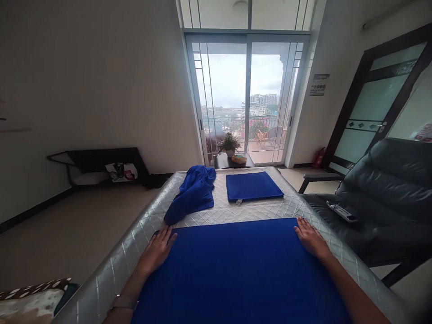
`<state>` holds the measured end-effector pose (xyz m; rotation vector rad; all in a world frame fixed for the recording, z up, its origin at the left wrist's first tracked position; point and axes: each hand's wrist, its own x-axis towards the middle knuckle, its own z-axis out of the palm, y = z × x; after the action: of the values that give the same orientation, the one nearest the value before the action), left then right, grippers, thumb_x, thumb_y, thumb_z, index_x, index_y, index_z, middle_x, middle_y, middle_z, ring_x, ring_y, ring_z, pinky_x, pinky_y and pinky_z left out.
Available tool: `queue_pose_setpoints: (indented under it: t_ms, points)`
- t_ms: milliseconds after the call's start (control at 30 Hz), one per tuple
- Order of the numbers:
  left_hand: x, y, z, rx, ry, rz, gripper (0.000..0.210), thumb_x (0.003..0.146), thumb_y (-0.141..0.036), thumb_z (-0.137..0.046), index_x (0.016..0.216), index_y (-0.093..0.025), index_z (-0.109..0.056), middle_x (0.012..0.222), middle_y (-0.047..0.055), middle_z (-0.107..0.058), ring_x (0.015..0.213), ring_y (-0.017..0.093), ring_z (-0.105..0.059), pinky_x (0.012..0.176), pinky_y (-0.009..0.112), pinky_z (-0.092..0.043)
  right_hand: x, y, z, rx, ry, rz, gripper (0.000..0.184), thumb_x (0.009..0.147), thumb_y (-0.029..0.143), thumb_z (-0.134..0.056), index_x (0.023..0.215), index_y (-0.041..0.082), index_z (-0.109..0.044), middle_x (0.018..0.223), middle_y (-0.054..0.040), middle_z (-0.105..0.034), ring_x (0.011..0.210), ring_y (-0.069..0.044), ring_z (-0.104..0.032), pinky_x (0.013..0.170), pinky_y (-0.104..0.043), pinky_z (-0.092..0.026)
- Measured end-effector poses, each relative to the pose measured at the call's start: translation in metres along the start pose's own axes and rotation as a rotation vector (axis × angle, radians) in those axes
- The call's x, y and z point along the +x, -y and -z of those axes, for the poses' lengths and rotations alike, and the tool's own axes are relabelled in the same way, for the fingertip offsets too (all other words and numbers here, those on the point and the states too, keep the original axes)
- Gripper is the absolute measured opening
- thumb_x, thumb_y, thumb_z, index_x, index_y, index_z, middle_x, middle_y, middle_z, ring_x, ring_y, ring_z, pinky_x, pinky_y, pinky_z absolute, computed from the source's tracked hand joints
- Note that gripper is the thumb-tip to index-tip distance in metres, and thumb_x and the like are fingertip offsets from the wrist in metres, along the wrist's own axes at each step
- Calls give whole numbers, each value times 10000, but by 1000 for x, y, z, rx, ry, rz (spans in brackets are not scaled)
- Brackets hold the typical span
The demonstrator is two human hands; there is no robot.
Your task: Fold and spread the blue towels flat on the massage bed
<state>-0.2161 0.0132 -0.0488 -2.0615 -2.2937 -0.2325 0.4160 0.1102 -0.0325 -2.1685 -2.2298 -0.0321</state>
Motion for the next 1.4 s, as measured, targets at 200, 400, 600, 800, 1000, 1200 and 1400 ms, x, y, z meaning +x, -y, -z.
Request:
queue_pose_setpoints:
  t_ms: [200,400,600,800,1000,1200,1400]
  points:
    - [-2,0,5,-53,15,67,682,1029,-552,-203,1556,-146,-352,1623,133,-333,1511,276,-278,1234,506,-223,0,-2,3,-13,2,-13,648,1018,374,-177,1594,82,-241,1661,-86,-221,1532,-211,-178,1245,-426,-170]
    - [-2,-10,11,-74,8,111,708,1020,-558,-233,1553,-107,-350,1622,145,-331,1514,278,-270,1245,491,-197,-7,8,15,-64,10,-31,639,1026,362,-162,1590,71,-243,1659,-83,-229,1527,-206,-201,1238,-412,-195]
    - [-3,-15,15,-86,-32,97,744,1018,-573,-211,1542,-66,-359,1609,178,-343,1503,295,-299,1237,499,-227,-13,26,41,-234,-73,-15,582,999,265,-255,1511,47,-425,1585,-146,-389,1475,-294,-334,1221,-499,-201]
    - [-4,-19,16,-87,-41,94,750,1022,-573,-211,1537,-51,-364,1600,193,-352,1497,318,-308,1229,527,-240,-41,140,64,-77,-92,248,574,985,206,-247,1500,70,-458,1556,-133,-442,1469,-253,-352,1232,-412,-182]
    - [-6,-20,18,-93,-42,101,706,1031,-540,-221,1541,-75,-366,1605,183,-347,1504,308,-289,1232,521,-225,-63,248,56,258,56,504,655,1039,460,-177,1581,114,-302,1649,-89,-242,1534,-204,-170,1249,-407,-132]
    - [-7,-20,20,-90,-12,104,729,1028,-553,-205,1551,-63,-336,1619,171,-321,1516,295,-264,1246,493,-192,-52,215,47,228,127,439,710,1033,529,-106,1605,121,-210,1669,-65,-176,1542,-178,-111,1255,-394,-74]
    - [-6,-16,16,-71,-40,93,710,1018,-534,-248,1527,-60,-390,1595,183,-374,1499,302,-308,1239,506,-217,-24,94,34,75,83,169,687,1026,476,-166,1599,103,-228,1667,-73,-200,1537,-183,-147,1251,-395,-105]
